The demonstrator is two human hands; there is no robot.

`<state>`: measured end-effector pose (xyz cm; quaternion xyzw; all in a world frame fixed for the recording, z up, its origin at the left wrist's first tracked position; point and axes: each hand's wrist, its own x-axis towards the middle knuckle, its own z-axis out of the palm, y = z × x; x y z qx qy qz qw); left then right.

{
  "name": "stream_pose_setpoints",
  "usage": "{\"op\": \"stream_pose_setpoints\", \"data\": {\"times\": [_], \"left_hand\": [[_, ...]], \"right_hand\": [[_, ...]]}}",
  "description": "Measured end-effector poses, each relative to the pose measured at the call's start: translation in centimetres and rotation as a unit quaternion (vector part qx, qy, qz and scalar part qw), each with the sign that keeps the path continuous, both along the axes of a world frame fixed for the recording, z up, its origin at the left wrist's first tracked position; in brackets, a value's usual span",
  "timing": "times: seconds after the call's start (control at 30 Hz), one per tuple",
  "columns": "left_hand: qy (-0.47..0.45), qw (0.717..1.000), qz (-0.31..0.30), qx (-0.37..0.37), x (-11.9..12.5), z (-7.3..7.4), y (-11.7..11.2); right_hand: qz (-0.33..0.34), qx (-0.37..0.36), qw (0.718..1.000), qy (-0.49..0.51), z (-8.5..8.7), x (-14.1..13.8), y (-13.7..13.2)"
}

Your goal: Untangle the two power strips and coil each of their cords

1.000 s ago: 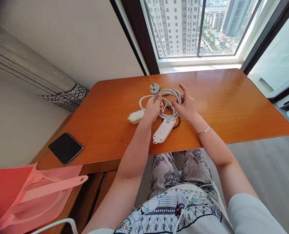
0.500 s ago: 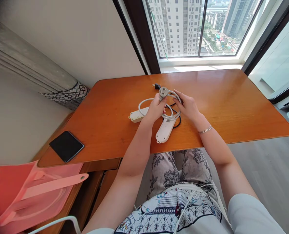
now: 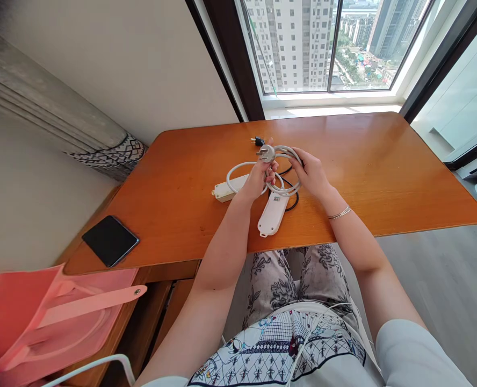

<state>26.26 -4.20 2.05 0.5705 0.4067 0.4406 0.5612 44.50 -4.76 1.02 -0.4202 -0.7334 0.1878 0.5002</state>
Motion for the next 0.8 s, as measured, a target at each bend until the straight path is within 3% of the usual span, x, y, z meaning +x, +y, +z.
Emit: {"op": "stream_pose_setpoints", "data": {"times": [0.17, 0.37, 0.53, 0.8], "left_hand": [[-0.059, 0.997, -0.041, -0.009, 0.18, 0.82, -0.40], [-0.016, 0.999, -0.028, 0.021, 0.27, 0.55, -0.31], [-0.021, 1.000, -0.016, -0.015, 0.29, 0.60, -0.07], [0.015, 1.000, -0.015, -0.011, -0.69, -0.07, 0.40]], "right_hand": [[0.007, -0.011, 1.000, 0.017, 0.28, 0.08, 0.02], [0.009, -0.028, 0.999, 0.031, 0.32, 0.08, 0.02], [0.013, -0.036, 0.998, 0.041, 0.32, 0.09, -0.01], [0.031, -0.045, 0.996, 0.071, 0.21, -0.06, 0.30]]}}
